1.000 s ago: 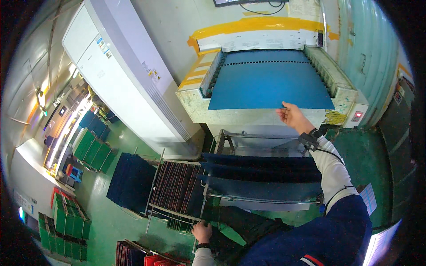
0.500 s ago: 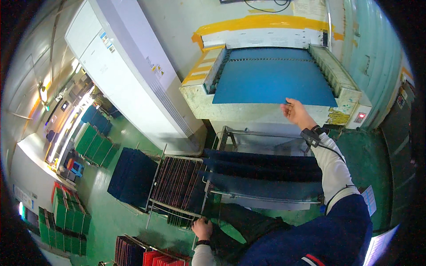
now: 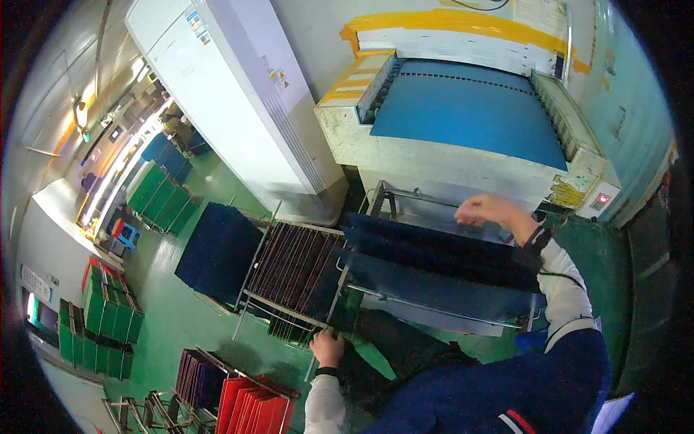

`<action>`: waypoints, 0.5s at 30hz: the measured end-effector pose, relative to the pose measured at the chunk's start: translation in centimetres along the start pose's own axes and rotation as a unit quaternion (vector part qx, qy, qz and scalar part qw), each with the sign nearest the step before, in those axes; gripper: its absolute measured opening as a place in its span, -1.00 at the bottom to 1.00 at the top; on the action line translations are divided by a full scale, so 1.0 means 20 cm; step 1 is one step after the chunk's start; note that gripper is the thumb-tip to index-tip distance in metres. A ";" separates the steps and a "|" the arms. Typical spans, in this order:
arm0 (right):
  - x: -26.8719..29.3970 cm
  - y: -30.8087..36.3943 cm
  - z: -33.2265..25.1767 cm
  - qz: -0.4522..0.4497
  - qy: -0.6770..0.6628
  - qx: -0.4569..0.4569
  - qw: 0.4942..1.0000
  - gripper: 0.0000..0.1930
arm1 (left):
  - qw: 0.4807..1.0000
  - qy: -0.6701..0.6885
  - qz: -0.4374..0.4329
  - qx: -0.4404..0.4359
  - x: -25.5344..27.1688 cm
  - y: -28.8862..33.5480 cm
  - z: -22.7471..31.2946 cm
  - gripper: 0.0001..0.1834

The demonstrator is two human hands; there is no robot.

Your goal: Transfer thin metal or composite sheets from a storage rack into a feeding machine.

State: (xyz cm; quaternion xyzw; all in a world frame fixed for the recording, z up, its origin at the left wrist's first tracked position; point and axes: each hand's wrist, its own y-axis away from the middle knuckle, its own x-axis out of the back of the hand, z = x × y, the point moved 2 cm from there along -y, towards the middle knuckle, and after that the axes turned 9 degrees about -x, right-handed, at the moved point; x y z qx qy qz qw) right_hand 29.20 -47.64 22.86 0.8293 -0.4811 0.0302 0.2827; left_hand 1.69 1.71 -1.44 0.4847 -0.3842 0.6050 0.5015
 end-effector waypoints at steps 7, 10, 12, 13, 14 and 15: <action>-0.18 0.11 -0.01 0.005 0.225 0.043 0.973 -0.51 | 1.000 0.001 0.008 0.001 0.01 0.01 0.00 -0.68; -0.20 0.10 -0.04 0.065 0.281 0.050 0.956 -0.58 | 1.000 0.000 0.018 -0.004 0.00 0.01 -0.01 -0.66; -0.21 0.09 -0.03 0.129 0.342 0.045 0.930 -0.60 | 1.000 -0.005 0.003 0.001 0.03 0.00 0.01 -0.64; -0.22 0.08 -0.01 0.142 0.356 0.045 0.922 -0.61 | 1.000 -0.008 -0.019 0.012 0.04 0.00 0.03 -0.63; -0.23 0.05 0.00 0.154 0.370 0.050 0.915 -0.62 | 0.999 -0.012 -0.037 0.026 0.05 -0.01 0.04 -0.62; -0.24 0.04 0.00 0.166 0.383 0.054 0.907 -0.63 | 0.999 -0.013 -0.042 0.023 0.05 -0.02 0.04 -0.62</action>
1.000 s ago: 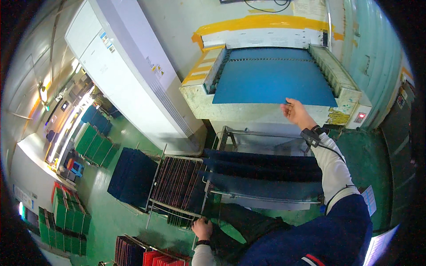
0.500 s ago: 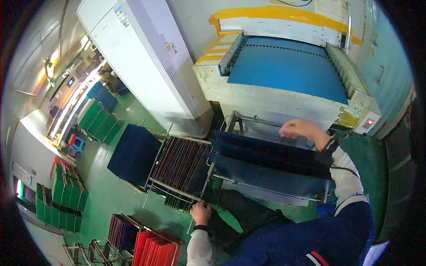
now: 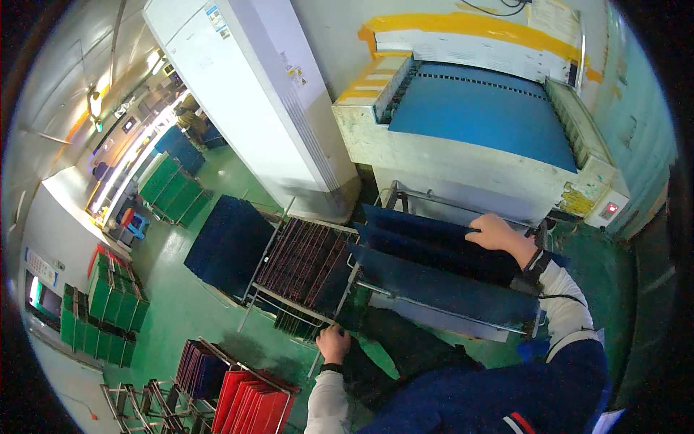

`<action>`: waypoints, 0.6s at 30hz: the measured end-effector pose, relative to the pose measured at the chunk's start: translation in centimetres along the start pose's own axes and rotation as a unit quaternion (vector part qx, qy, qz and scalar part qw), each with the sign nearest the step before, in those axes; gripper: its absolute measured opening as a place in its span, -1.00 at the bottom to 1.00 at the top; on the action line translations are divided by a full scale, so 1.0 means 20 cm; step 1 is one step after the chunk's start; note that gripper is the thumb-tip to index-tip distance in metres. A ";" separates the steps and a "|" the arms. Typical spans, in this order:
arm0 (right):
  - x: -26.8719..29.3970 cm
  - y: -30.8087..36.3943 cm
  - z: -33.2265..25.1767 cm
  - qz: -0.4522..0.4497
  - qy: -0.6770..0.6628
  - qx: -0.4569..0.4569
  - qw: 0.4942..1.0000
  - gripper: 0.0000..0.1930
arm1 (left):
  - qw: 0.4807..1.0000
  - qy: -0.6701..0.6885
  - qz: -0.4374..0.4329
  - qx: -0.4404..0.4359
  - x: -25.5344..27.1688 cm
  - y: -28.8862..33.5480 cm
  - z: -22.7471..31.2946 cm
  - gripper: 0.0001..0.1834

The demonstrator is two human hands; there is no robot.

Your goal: Transfer thin metal or composite sheets from a storage rack into a feeding machine.

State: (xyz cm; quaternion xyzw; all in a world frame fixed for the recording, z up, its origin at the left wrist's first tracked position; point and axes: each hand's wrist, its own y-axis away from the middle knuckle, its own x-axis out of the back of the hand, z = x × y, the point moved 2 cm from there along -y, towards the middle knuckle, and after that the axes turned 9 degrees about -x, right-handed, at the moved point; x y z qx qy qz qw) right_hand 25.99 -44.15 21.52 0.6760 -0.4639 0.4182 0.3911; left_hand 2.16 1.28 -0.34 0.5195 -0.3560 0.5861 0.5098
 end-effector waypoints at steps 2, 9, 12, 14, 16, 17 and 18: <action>-0.02 -0.01 -0.02 -0.011 0.026 0.014 1.000 -0.61 | 1.000 -0.004 -0.009 -0.004 0.00 0.00 -0.01 -0.61; -0.05 -0.07 -0.05 -0.031 0.057 -0.014 0.998 -0.60 | 1.000 0.008 0.026 -0.008 -0.04 0.01 -0.03 -0.63; -0.03 -0.05 -0.05 -0.037 0.046 -0.023 0.998 -0.61 | 0.999 0.025 0.033 -0.010 -0.01 0.01 0.00 -0.63; -0.03 -0.04 -0.06 -0.040 0.023 -0.021 0.999 -0.61 | 0.999 0.015 0.040 -0.011 -0.03 0.02 -0.02 -0.61; -0.05 -0.05 -0.06 -0.044 0.033 -0.022 0.998 -0.61 | 0.999 0.000 0.045 -0.011 -0.06 0.02 -0.05 -0.58; -0.06 -0.05 -0.06 -0.046 0.037 -0.027 0.998 -0.61 | 0.999 0.002 0.030 -0.012 -0.07 0.02 -0.05 -0.55; -0.06 -0.05 -0.06 -0.043 0.038 -0.027 0.998 -0.61 | 1.000 0.005 0.016 -0.013 -0.07 0.01 -0.06 -0.53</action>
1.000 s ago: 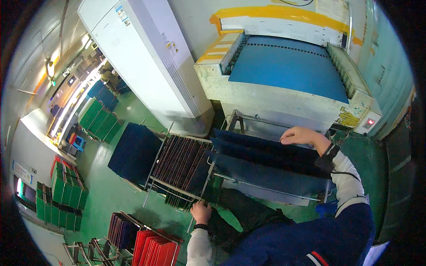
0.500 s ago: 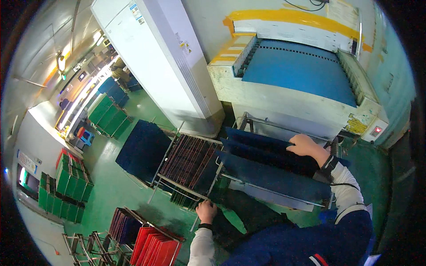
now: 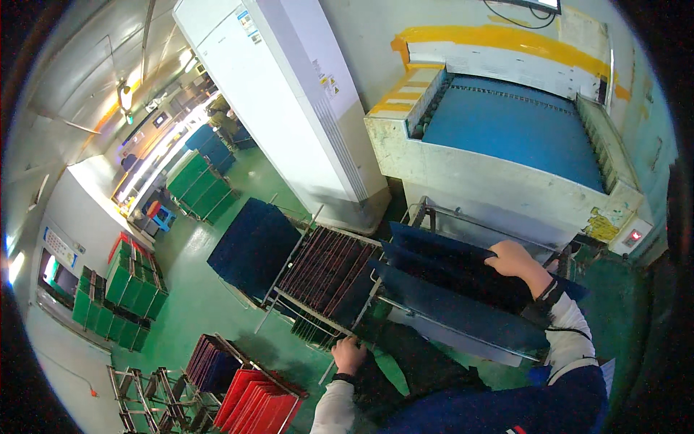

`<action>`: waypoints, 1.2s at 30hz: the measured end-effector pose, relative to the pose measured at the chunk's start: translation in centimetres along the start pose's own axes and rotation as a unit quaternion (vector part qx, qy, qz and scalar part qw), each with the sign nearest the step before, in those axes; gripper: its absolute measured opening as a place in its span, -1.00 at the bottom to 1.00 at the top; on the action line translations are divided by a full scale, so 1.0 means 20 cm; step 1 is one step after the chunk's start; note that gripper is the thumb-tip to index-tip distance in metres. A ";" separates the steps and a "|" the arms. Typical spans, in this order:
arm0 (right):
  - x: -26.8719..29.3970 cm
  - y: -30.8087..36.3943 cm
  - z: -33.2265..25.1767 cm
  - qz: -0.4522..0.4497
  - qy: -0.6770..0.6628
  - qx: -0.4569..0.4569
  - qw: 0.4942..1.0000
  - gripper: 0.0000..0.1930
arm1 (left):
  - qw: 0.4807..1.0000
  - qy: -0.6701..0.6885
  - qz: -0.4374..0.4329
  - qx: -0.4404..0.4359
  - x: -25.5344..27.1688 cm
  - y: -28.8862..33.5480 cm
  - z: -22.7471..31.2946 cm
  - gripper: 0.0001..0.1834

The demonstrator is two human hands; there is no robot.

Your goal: Transfer thin metal or composite sheets from a storage rack into a feeding machine.

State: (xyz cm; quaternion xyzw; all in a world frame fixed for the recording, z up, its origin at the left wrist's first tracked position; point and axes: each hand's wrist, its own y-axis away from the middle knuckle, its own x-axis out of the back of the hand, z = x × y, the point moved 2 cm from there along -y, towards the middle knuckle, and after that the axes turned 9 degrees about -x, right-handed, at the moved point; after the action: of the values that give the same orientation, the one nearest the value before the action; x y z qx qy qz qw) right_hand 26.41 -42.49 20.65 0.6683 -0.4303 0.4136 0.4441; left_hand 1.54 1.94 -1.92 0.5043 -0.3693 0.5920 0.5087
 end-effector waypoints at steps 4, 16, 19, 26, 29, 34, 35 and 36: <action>0.00 0.01 -0.02 0.009 0.004 0.005 1.000 -0.61 | 1.000 -0.001 -0.025 0.013 -0.01 0.00 -0.01 -0.48; 0.02 0.02 0.00 0.007 -0.010 0.002 1.000 -0.62 | 0.998 0.015 0.059 -0.012 0.02 0.02 0.04 -0.68; 0.02 0.03 0.00 0.004 -0.002 -0.002 1.000 -0.63 | 0.999 0.009 0.037 -0.005 0.06 0.01 0.07 -0.68; 0.01 0.01 -0.01 0.007 -0.005 0.010 1.000 -0.63 | 0.999 -0.002 0.050 -0.010 0.04 0.03 0.04 -0.65; 0.02 0.03 -0.01 0.002 -0.009 0.009 1.000 -0.63 | 0.999 -0.003 0.048 -0.010 0.02 0.03 0.02 -0.63; 0.00 0.02 0.06 0.029 0.002 0.033 0.999 -0.62 | 0.999 -0.032 -0.003 -0.023 0.04 -0.02 0.03 -0.61; -0.01 0.03 0.05 0.053 -0.044 0.057 0.996 -0.61 | 0.998 -0.002 -0.059 0.010 0.08 -0.04 0.06 -0.59; -0.02 -0.02 0.02 0.040 -0.023 0.061 0.997 -0.61 | 0.998 0.001 -0.053 0.014 0.06 -0.02 0.00 -0.59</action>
State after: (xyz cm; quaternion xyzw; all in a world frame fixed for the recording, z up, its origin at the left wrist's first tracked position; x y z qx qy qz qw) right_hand 26.64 -42.79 20.00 0.6856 -0.4406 0.4414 0.3755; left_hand 1.98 2.21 -0.83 0.5297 -0.3332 0.5699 0.5326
